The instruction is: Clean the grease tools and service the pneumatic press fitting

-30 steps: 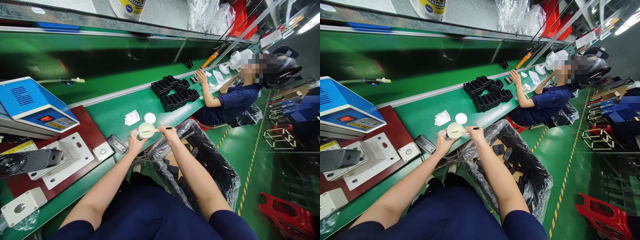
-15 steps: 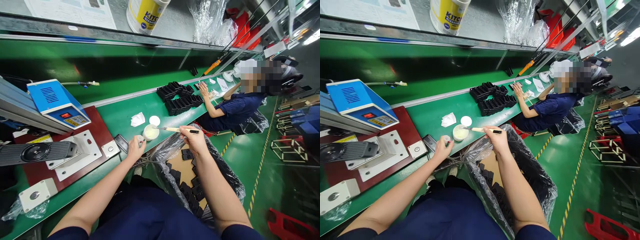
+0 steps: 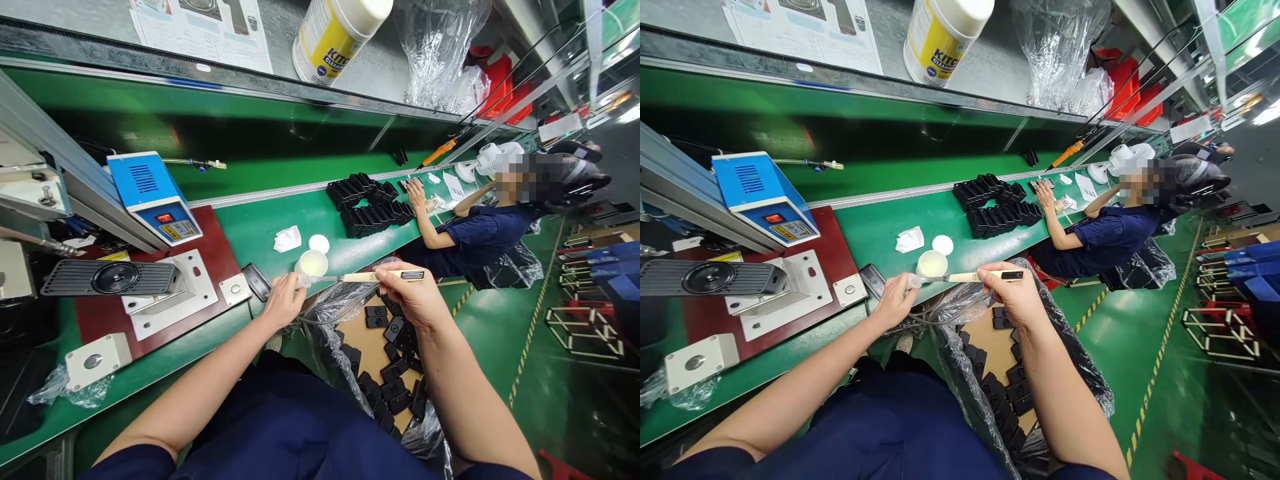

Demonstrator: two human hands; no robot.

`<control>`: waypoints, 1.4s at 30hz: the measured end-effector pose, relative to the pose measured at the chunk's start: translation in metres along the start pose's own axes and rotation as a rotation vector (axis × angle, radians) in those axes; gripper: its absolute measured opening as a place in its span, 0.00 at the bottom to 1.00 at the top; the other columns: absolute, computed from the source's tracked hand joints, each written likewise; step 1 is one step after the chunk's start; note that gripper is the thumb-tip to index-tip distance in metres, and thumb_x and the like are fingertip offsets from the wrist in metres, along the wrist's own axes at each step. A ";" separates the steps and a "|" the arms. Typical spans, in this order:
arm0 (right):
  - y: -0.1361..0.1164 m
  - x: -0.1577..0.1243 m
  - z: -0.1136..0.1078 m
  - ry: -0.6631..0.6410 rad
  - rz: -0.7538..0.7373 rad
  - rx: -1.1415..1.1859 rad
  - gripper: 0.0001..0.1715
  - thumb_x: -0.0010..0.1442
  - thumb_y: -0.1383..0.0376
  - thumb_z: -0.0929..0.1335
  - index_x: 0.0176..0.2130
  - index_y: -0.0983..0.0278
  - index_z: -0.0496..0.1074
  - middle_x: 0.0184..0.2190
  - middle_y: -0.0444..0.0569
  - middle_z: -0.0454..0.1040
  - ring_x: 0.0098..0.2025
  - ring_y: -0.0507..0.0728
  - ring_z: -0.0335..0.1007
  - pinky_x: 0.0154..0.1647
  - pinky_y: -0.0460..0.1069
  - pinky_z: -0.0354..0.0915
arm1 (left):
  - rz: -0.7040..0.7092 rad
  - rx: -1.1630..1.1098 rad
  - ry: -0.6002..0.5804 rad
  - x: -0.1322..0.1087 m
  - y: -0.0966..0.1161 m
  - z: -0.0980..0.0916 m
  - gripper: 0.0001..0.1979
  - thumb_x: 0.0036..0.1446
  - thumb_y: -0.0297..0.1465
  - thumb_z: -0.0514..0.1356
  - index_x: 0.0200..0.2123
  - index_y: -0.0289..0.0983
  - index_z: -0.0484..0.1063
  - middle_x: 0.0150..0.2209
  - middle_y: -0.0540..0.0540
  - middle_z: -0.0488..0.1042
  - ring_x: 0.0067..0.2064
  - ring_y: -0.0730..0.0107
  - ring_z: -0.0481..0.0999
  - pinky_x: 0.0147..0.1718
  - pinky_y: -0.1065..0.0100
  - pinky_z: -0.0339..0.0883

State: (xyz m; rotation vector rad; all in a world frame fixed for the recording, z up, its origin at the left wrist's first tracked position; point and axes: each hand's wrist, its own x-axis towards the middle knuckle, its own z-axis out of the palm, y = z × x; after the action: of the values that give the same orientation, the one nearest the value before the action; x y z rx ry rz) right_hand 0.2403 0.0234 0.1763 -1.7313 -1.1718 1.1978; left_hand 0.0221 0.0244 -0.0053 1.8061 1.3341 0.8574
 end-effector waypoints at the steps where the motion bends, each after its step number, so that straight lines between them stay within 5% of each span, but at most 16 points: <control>1: -0.001 0.001 0.001 -0.004 -0.002 -0.011 0.18 0.45 0.55 0.76 0.32 0.65 0.77 0.17 0.44 0.70 0.18 0.49 0.58 0.15 0.44 0.46 | 0.010 0.002 -0.002 -0.001 0.001 -0.001 0.05 0.61 0.32 0.49 0.38 0.39 0.63 0.36 0.45 0.74 0.42 0.58 0.72 0.44 0.59 0.58; 17: -0.024 0.013 0.014 -0.077 -0.009 -0.167 0.20 0.43 0.54 0.76 0.30 0.67 0.77 0.16 0.45 0.71 0.18 0.48 0.60 0.17 0.44 0.49 | 0.118 0.042 -0.029 -0.009 0.000 -0.003 0.08 0.58 0.28 0.49 0.41 0.37 0.63 0.35 0.47 0.71 0.41 0.62 0.71 0.43 0.59 0.59; 29: -0.038 0.028 0.045 -0.211 -0.067 -0.386 0.20 0.42 0.55 0.76 0.29 0.68 0.75 0.17 0.44 0.71 0.20 0.51 0.64 0.22 0.46 0.58 | 0.074 0.038 -0.114 -0.011 0.006 -0.003 0.09 0.57 0.28 0.48 0.42 0.38 0.60 0.35 0.46 0.68 0.42 0.60 0.68 0.44 0.57 0.57; 36: -0.035 0.037 0.049 -0.454 -0.120 -0.517 0.18 0.49 0.55 0.73 0.32 0.69 0.76 0.21 0.46 0.72 0.23 0.51 0.64 0.24 0.46 0.58 | 0.073 -0.127 -0.320 -0.011 0.003 -0.010 0.14 0.52 0.24 0.45 0.42 0.38 0.60 0.40 0.45 0.66 0.45 0.61 0.65 0.47 0.57 0.58; 42: -0.037 0.041 0.051 -0.631 -0.110 -0.564 0.19 0.49 0.55 0.73 0.34 0.68 0.77 0.22 0.44 0.71 0.23 0.49 0.62 0.25 0.45 0.57 | -0.004 -0.528 -0.627 -0.004 -0.005 -0.031 0.09 0.58 0.29 0.48 0.38 0.36 0.66 0.38 0.46 0.70 0.42 0.65 0.68 0.45 0.63 0.62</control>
State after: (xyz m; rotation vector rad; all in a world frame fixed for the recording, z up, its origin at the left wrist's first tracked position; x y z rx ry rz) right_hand 0.1876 0.0769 0.1816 -1.6735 -2.1163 1.4960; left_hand -0.0073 0.0264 0.0062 1.4671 0.6331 0.5041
